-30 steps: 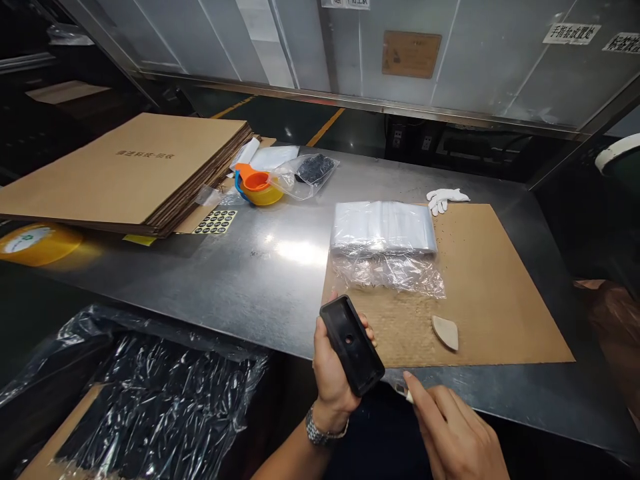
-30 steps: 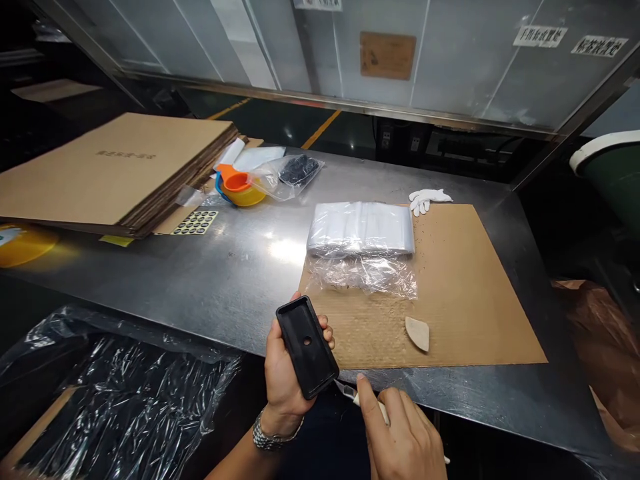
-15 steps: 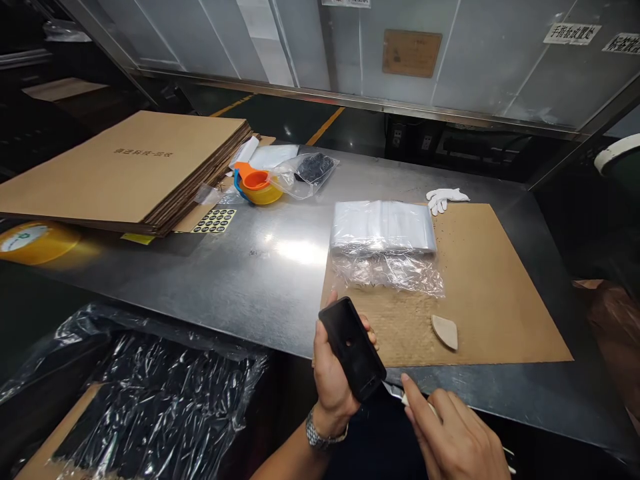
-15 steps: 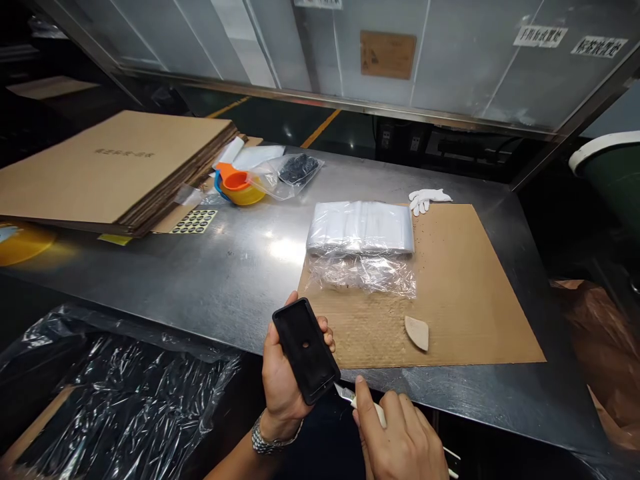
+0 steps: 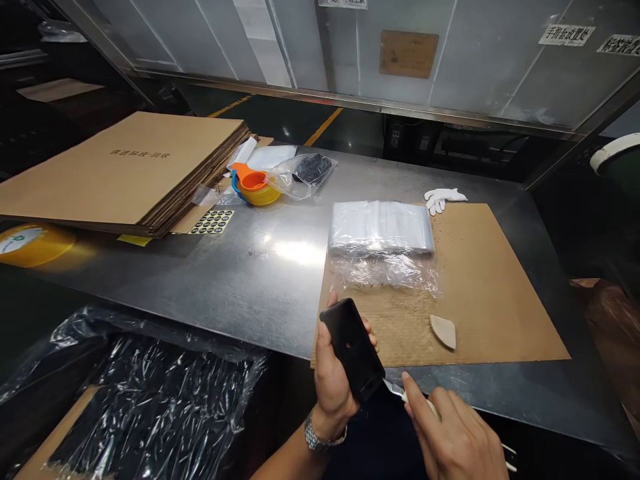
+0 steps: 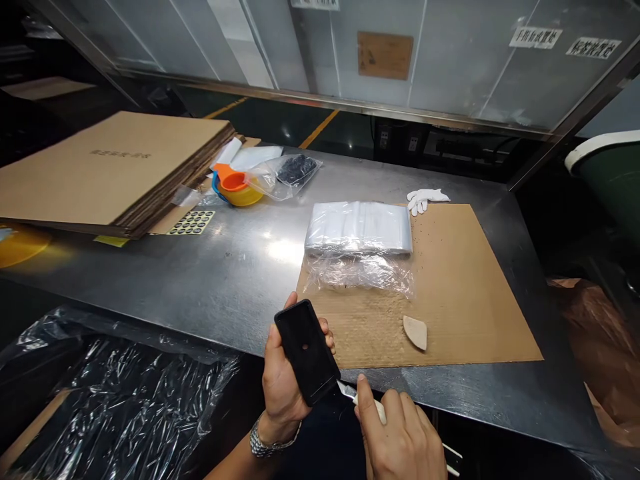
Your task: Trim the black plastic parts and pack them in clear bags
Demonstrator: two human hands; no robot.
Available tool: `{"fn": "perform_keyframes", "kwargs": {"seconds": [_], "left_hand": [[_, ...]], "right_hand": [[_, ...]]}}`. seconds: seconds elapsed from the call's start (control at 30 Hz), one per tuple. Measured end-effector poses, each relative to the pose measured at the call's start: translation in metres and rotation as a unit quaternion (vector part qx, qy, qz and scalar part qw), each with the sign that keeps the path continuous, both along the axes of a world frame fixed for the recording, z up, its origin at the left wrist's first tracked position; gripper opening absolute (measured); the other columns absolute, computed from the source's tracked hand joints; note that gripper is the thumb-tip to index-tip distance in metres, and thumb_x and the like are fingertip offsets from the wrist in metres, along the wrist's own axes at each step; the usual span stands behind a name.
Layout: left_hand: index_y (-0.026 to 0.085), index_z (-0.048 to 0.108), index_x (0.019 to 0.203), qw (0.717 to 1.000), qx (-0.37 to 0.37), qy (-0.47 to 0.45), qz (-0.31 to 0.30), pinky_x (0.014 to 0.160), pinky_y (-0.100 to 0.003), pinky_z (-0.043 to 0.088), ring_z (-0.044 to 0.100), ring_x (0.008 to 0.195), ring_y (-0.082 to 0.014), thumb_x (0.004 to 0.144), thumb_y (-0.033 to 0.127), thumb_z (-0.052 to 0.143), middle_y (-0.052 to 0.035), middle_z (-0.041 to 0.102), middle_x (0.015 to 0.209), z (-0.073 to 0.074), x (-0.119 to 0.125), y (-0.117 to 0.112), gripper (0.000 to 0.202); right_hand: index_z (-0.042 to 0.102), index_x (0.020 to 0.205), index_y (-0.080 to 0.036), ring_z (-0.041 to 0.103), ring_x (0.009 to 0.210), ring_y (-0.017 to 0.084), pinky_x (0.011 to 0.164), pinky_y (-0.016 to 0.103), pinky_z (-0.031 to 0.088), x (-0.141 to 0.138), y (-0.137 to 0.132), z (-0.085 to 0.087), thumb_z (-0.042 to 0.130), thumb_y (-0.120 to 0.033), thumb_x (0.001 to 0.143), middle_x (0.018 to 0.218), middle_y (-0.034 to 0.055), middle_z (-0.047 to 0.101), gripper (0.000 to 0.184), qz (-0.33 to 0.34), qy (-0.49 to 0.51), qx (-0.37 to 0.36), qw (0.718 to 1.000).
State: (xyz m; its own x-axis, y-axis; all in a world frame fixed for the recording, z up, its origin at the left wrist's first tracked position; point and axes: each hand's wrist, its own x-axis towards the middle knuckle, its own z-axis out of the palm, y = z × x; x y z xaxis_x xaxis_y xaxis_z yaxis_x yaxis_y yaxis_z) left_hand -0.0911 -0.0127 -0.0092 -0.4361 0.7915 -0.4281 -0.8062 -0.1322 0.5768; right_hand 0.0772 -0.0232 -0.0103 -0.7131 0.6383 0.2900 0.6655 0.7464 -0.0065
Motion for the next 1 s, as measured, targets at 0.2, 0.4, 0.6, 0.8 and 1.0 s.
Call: {"fn": "perform_keyframes", "kwargs": {"seconds": [0.2, 0.4, 0.6, 0.8, 1.0], "left_hand": [[0.034, 0.031, 0.136, 0.998, -0.019, -0.022, -0.058, 0.051, -0.021, 0.047, 0.056, 0.057, -0.0122, 0.086, 0.049, 0.039, -0.0013, 0.059, 0.072, 0.000, -0.004, 0.003, 0.052], [0.031, 0.028, 0.137, 0.996, -0.026, -0.032, -0.084, 0.048, -0.021, 0.047, 0.056, 0.055, -0.0126, 0.085, 0.050, 0.042, -0.0013, 0.058, 0.072, -0.002, -0.005, 0.002, 0.057], [0.031, 0.029, 0.137, 0.996, -0.034, -0.017, -0.086, 0.046, -0.021, 0.047, 0.056, 0.055, -0.0132, 0.084, 0.052, 0.043, -0.0013, 0.059, 0.072, 0.000, -0.005, 0.002, 0.059], [0.031, 0.031, 0.136, 0.997, -0.017, 0.027, -0.076, 0.049, -0.022, 0.048, 0.057, 0.057, -0.0133, 0.083, 0.053, 0.044, -0.0020, 0.061, 0.073, -0.003, -0.003, -0.001, 0.059], [0.029, 0.032, 0.136, 0.995, 0.030, 0.083, -0.046, 0.051, -0.025, 0.049, 0.058, 0.058, -0.0150, 0.082, 0.054, 0.045, -0.0031, 0.063, 0.074, -0.003, 0.002, -0.003, 0.061]], "right_hand": [[0.059, 0.108, -0.012, 0.051, 0.047, 0.009, 0.049, 0.023, 0.034, 0.001, 0.007, 0.003, 0.035, -0.019, 0.095, 0.056, -0.0017, 0.053, 0.028, 0.026, 0.096, -0.073, 0.992], [0.056, 0.082, -0.019, 0.047, 0.038, 0.008, 0.042, 0.023, 0.027, -0.001, 0.008, 0.002, 0.030, -0.022, 0.096, 0.049, -0.0048, 0.050, 0.030, -0.004, 0.096, -0.123, 0.988], [0.051, 0.076, -0.022, 0.045, 0.035, 0.009, 0.041, 0.024, 0.024, 0.000, 0.004, -0.003, 0.027, -0.026, 0.097, 0.047, -0.0058, 0.048, 0.032, -0.019, 0.070, -0.139, 0.988], [0.049, 0.078, -0.022, 0.046, 0.035, 0.009, 0.039, 0.024, 0.020, 0.002, 0.005, -0.005, 0.031, -0.026, 0.096, 0.048, -0.0070, 0.048, 0.025, -0.022, 0.038, -0.198, 0.979], [0.048, 0.074, -0.020, 0.037, 0.037, 0.007, 0.042, 0.019, 0.025, -0.004, 0.009, -0.007, 0.025, -0.044, 0.095, 0.043, -0.0075, 0.040, 0.039, -0.071, 0.136, -0.600, 0.785]]}}
